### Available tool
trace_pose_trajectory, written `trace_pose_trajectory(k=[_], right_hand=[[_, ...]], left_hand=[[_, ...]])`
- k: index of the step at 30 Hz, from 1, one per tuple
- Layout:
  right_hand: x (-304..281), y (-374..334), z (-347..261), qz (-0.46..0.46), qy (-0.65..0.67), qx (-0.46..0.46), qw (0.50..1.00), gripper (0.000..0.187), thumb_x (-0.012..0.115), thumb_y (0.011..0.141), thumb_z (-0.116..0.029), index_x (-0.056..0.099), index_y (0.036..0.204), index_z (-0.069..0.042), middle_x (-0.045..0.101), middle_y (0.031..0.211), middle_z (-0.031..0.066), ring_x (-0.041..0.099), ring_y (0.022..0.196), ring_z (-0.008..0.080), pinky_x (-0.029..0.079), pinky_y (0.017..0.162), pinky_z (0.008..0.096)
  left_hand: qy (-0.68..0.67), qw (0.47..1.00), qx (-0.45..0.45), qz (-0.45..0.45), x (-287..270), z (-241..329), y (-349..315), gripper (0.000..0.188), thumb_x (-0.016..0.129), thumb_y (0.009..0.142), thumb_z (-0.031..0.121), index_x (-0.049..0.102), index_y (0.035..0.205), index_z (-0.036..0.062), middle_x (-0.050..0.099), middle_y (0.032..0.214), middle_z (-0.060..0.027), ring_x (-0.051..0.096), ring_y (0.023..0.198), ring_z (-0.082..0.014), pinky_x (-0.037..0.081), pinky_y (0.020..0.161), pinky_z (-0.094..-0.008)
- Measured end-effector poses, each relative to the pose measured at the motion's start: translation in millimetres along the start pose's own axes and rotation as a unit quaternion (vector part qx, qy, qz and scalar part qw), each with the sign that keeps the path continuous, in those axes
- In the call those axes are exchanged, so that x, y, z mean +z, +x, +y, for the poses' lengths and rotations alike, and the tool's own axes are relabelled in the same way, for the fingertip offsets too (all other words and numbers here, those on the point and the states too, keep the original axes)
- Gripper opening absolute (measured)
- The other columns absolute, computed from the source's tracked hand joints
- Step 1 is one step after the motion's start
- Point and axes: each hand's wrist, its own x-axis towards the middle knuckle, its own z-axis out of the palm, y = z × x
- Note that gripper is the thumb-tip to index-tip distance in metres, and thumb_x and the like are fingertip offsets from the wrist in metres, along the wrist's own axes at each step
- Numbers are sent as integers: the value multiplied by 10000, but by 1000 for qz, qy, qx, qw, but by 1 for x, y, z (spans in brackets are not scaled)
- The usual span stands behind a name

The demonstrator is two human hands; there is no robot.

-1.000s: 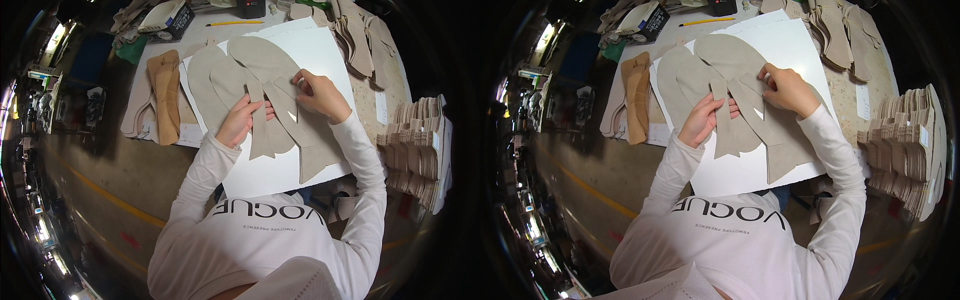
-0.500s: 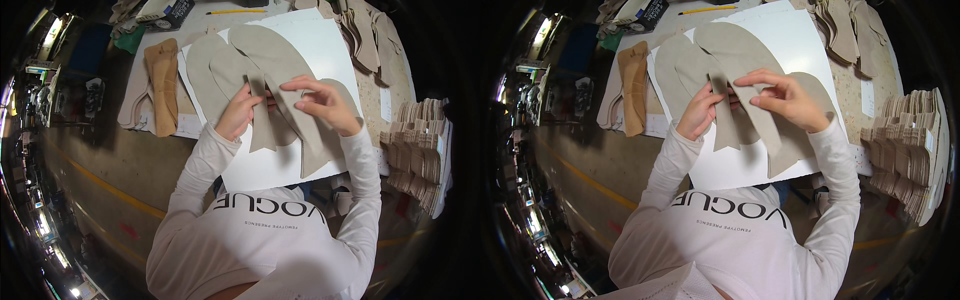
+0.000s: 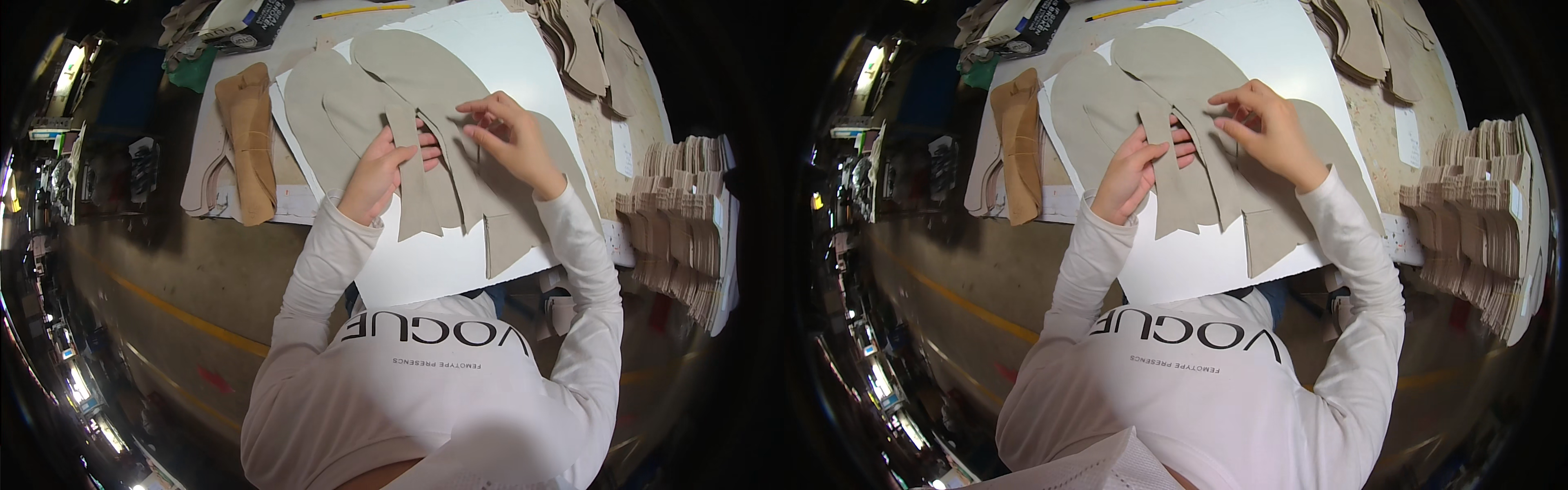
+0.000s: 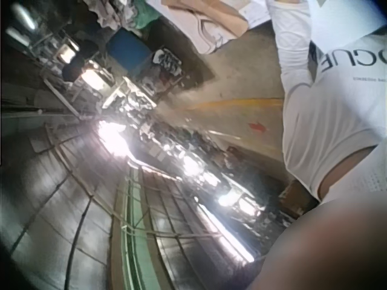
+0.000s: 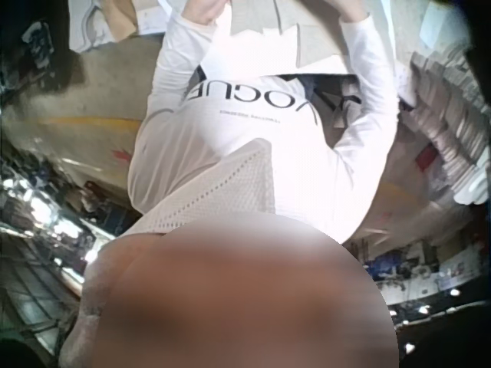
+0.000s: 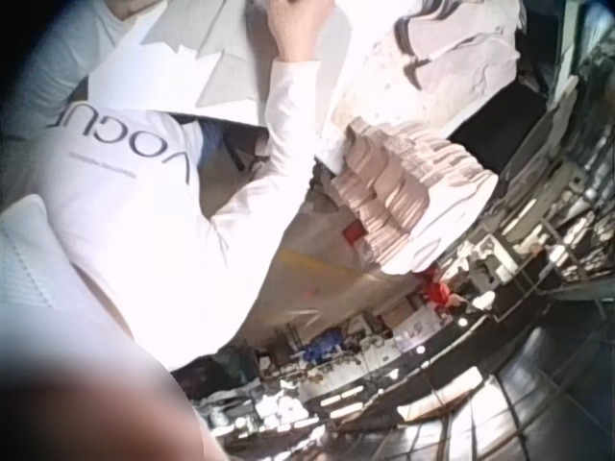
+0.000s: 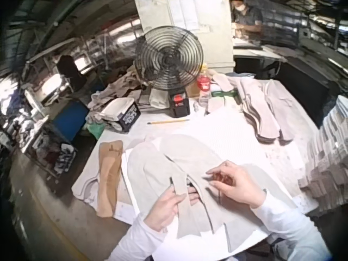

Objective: The person arranges beige and brown pattern pieces on a white board, applies small adhesive dots to secure them, and stacks the assembled pieces. The person handles the pieces one at a time, aligns edges, and places adhesive dots at specific points before stacking the completed set.

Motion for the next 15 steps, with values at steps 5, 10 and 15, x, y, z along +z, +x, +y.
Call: trace_pose_trajectory(k=[5, 10, 15], right_hand=[[4, 9, 1, -79, 22, 125, 989, 281, 753, 846, -219, 695, 1010, 2, 678, 835, 59, 633, 761, 129, 519, 683, 271], [-14, 11, -11, -64, 186, 135, 971, 243, 776, 811, -193, 661, 950, -30, 638, 825, 1, 581, 682, 63, 487, 604, 217], [-85, -14, -33, 56, 156, -16, 986, 246, 670, 904, -107, 642, 1135, -28, 675, 1018, 25, 613, 887, 79, 486, 781, 246]], left_hand=[[17, 1000, 8, -9, 4, 1, -2, 396, 439, 963, 25, 381, 1351, -26, 545, 1256, -218, 607, 1110, -294, 505, 993, -387], [18, 1000, 8, -17, 6, 4, -3, 365, 387, 1006, 58, 376, 1361, -29, 565, 1237, -241, 612, 1126, -316, 511, 996, -410], [33, 998, -15, -45, 2, 6, -9, 363, 355, 1043, 127, 367, 1384, 4, 591, 1099, -184, 630, 990, -264, 517, 949, -385]])
